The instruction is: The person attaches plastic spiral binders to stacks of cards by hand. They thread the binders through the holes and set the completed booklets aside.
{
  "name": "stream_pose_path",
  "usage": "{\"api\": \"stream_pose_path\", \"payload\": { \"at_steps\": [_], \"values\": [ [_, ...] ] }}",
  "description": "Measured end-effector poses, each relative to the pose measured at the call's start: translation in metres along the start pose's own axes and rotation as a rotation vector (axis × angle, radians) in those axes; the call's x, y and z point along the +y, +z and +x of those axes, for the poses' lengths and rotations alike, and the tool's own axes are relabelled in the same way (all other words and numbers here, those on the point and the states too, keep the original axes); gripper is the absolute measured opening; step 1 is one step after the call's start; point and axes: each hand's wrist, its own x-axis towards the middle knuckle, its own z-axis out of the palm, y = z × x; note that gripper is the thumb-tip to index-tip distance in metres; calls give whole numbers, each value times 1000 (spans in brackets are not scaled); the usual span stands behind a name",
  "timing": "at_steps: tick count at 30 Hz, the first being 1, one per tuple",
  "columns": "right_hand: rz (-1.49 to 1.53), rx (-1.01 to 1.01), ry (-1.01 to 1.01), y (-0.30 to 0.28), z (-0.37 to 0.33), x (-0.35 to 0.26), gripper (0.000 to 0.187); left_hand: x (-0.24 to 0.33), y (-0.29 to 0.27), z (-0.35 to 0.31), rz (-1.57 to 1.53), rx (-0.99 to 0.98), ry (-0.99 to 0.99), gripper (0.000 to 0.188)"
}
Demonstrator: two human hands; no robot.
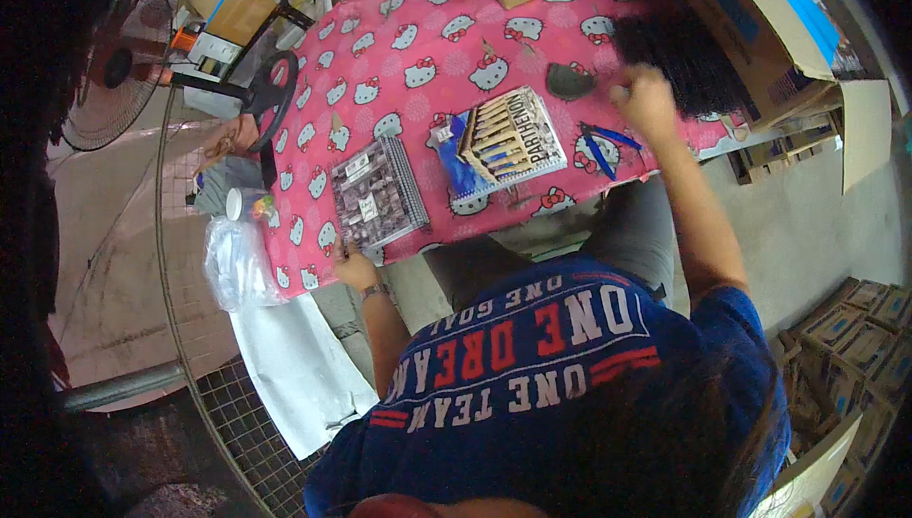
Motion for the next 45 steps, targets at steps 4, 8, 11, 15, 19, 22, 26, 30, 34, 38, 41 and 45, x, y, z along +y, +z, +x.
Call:
{"api": "stream_pose_path", "payload": {
  "at_steps": [4,8,11,15,19,22,26,30,34,38,41,45],
  "values": [
    [-548,68,435,-14,55,88,46,-23,8,6,160,-15,49,31],
    [-675,10,348,-1,62,132,37,-39,8,12,100,11,101,32],
    [-639,-28,315,-2,67,170,32,-6,22,6,213,-56,-25,30],
    [-631,-158,351,-5,78,107,30,48,30,-9,518,102,653,28],
    [-605,-13,319,-18,69,132,28,142,113,-78,30,-693,1066,28],
    [-436,52,317,-34,73,100,29,153,137,-118,168,-949,1214,31],
    [-279,57,307,-73,63,63,33,147,144,-122,353,-1062,1271,32],
    [216,99,303,-77,35,21,33,161,128,-101,285,-1243,1200,30],
    [782,-179,349,-49,-14,-30,27,215,109,-62,283,-1158,1054,29],
    [1178,-225,344,-27,-48,-124,59,238,121,-52,235,-839,1150,29],
    [923,-178,78,24,-71,-152,68,235,150,-75,220,-781,1233,31],
    [1003,-203,78,14,-62,-150,57,227,155,-80,47,-760,1231,31]
  ]
}}
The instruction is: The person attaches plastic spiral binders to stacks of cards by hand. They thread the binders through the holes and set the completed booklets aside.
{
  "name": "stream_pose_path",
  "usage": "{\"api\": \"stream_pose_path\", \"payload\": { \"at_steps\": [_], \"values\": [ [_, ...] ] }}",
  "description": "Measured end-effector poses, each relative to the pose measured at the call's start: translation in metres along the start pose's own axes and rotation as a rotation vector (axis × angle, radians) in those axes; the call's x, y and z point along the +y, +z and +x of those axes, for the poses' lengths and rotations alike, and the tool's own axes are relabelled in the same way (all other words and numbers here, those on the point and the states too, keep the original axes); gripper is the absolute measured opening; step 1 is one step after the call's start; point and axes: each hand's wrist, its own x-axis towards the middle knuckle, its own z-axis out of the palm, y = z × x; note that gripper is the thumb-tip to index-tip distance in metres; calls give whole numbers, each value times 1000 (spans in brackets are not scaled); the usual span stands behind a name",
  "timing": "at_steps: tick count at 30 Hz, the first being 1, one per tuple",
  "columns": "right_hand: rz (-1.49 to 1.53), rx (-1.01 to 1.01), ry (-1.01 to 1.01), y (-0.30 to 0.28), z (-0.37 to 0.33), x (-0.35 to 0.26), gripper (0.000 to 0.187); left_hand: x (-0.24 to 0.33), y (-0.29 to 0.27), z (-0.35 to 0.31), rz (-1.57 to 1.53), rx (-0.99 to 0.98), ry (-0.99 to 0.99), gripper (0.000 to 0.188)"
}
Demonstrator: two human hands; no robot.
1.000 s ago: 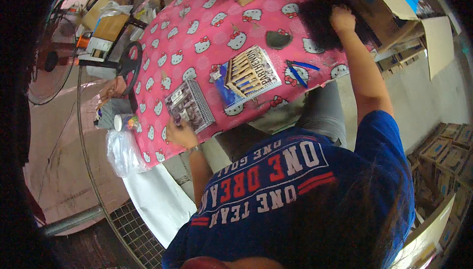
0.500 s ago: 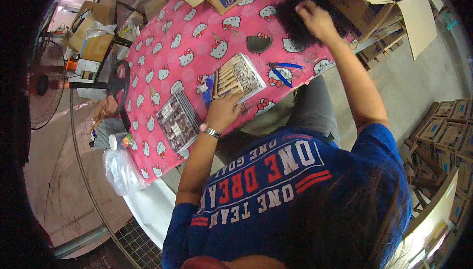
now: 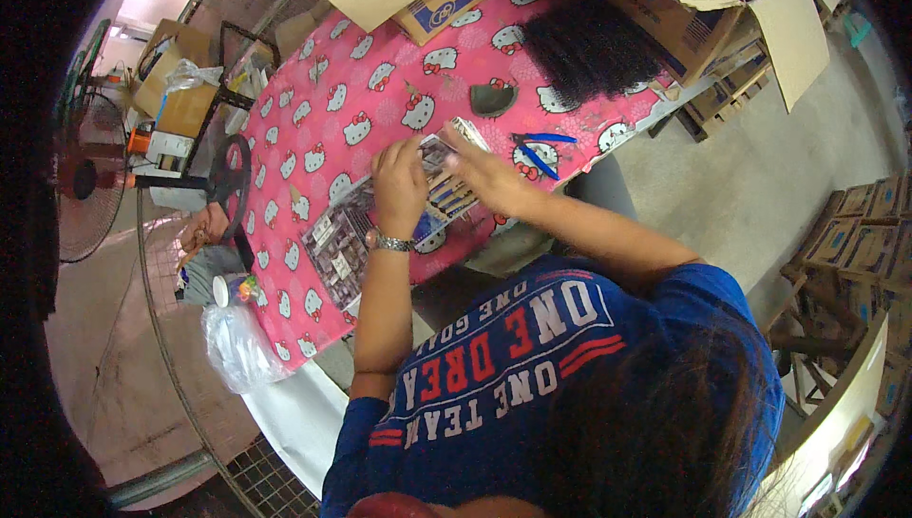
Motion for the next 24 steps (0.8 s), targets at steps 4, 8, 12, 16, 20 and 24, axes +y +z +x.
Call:
{"api": "stream_pose_path", "payload": {
  "at_steps": [4,8,12,16,20,24],
  "values": [
    [-335,-98,120,-42,17,-32,31,-13,-15,3,-144,-107,39,26],
    [-464,-82,-333,-49,30,-31,32,-20,-18,9,-235,-154,71,22],
    [-528,-102,-287,-48,32,-39,31,-21,-18,9,-232,-157,96,19],
    [-510,-96,-377,-45,37,-41,31,-18,-20,9,-259,-137,97,18],
    [-595,-47,-426,-44,41,-44,33,-15,-19,6,-246,-102,85,17],
    [-576,-83,-314,-42,33,-51,36,-10,-12,1,-214,-61,91,19]
  ]
}}
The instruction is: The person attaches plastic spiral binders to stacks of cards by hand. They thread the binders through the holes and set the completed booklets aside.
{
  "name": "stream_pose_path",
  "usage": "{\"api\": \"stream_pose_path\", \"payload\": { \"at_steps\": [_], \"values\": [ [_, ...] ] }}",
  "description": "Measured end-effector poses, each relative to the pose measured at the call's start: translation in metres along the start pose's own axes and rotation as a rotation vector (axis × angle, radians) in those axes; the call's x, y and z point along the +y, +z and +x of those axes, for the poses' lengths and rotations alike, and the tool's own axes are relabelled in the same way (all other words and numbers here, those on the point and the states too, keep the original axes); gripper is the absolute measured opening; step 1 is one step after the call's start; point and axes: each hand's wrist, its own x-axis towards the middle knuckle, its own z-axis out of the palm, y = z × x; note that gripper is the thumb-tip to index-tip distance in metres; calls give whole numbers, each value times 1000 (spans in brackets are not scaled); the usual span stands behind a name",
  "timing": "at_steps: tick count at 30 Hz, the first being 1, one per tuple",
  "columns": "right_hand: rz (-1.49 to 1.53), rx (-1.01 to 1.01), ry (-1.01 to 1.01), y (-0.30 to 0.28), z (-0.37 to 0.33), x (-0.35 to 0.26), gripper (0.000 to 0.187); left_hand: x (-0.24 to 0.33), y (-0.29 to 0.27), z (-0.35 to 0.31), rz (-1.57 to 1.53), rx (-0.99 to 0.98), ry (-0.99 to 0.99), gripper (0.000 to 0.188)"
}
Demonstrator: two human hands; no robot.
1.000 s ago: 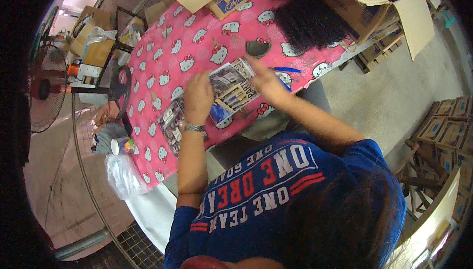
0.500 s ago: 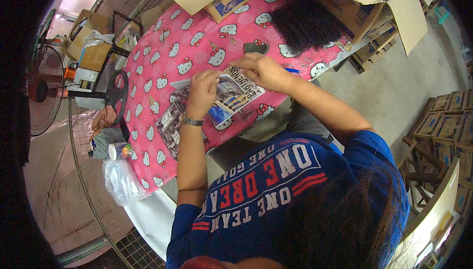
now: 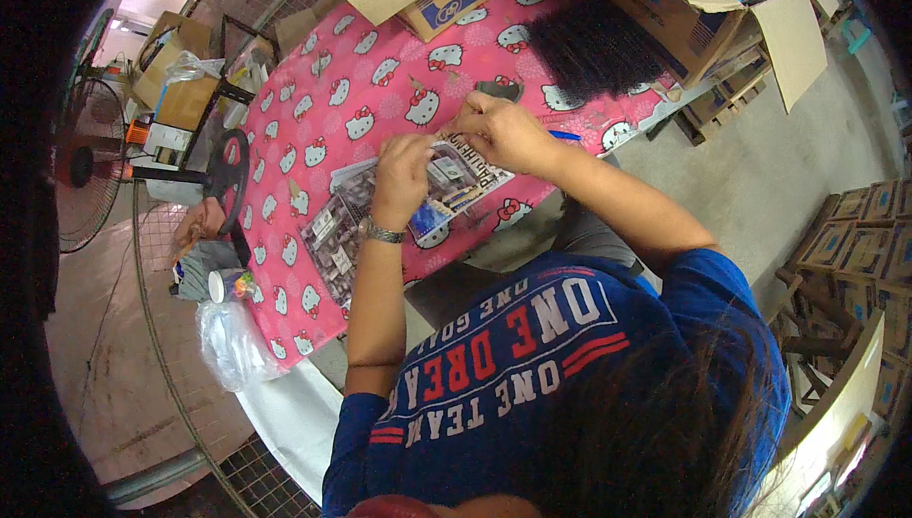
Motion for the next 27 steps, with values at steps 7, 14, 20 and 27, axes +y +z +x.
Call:
{"api": "stream_pose_path", "payload": {
  "at_steps": [7,14,20,27],
  "values": [
    [146,44,47,9,-26,12,36,16,7,-1,-9,30,98,21],
    [77,47,-109,-1,-31,-1,34,19,7,-9,32,6,59,21],
    [602,-286,648,-3,-21,-2,32,51,15,-15,292,29,-252,22],
    [78,-92,-16,0,-18,-7,28,42,20,-25,57,85,-209,29]
  ]
}}
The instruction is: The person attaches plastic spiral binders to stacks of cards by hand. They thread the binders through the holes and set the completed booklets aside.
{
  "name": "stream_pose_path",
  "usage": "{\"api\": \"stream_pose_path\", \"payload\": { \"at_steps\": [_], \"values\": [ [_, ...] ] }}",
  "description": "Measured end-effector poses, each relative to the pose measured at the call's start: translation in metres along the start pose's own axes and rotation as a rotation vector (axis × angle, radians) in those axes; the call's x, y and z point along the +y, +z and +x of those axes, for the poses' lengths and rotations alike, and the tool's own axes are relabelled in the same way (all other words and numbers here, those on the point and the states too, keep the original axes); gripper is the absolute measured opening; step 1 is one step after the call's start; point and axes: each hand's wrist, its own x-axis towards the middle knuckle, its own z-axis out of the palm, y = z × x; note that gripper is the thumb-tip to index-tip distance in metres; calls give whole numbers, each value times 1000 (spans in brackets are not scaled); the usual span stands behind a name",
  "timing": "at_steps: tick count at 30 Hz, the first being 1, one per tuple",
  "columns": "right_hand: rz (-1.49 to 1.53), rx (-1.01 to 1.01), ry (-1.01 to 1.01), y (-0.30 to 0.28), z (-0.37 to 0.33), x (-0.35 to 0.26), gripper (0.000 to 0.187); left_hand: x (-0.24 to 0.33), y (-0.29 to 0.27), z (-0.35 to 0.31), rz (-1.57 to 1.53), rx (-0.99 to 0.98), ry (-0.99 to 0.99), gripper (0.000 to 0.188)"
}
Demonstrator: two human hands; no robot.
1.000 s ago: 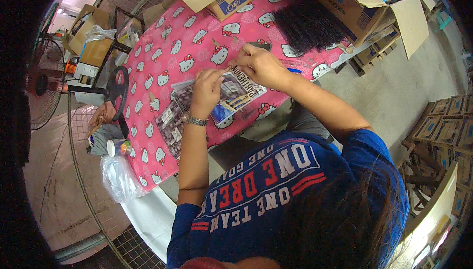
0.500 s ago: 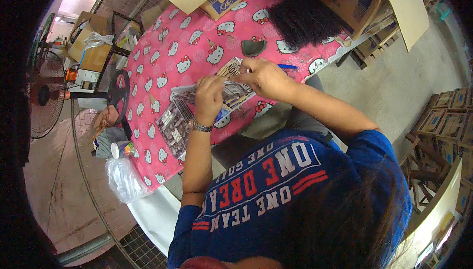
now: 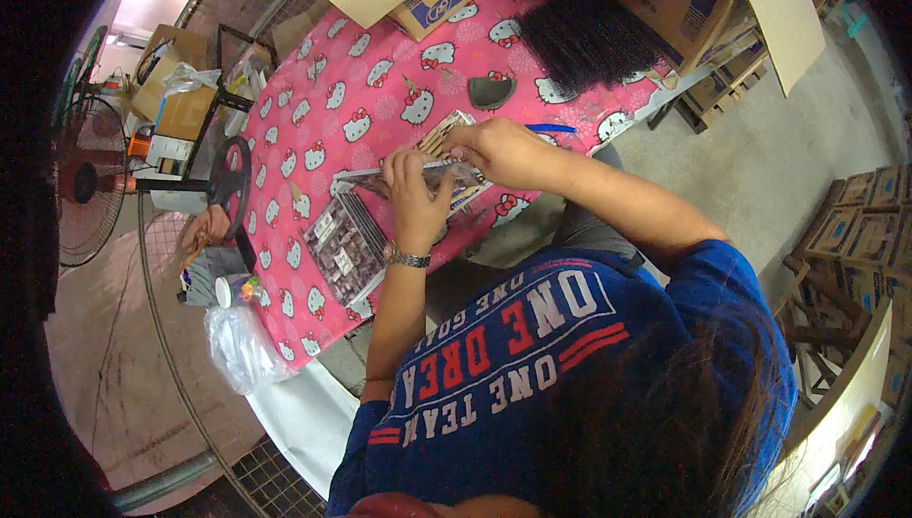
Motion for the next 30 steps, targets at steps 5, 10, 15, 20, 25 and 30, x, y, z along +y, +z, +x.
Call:
{"api": "stream_pose_path", "payload": {
  "at_steps": [5,10,15,20,25,30],
  "values": [
    [-69,-66,-13,-2,4,-18,22,5,-5,-5,115,1,-16,29],
    [-247,-73,483,24,50,100,42,4,-8,-8,66,28,-27,33],
    [-777,48,717,66,41,148,55,-1,-12,5,82,40,85,38],
    [-14,-200,597,8,57,86,58,-25,-13,-6,95,23,3,44],
    [1155,-529,268,-29,25,51,57,-14,-11,6,118,-8,30,39],
    [1194,-386,355,-36,12,60,44,6,-3,18,68,-19,64,40]
  ]
}}
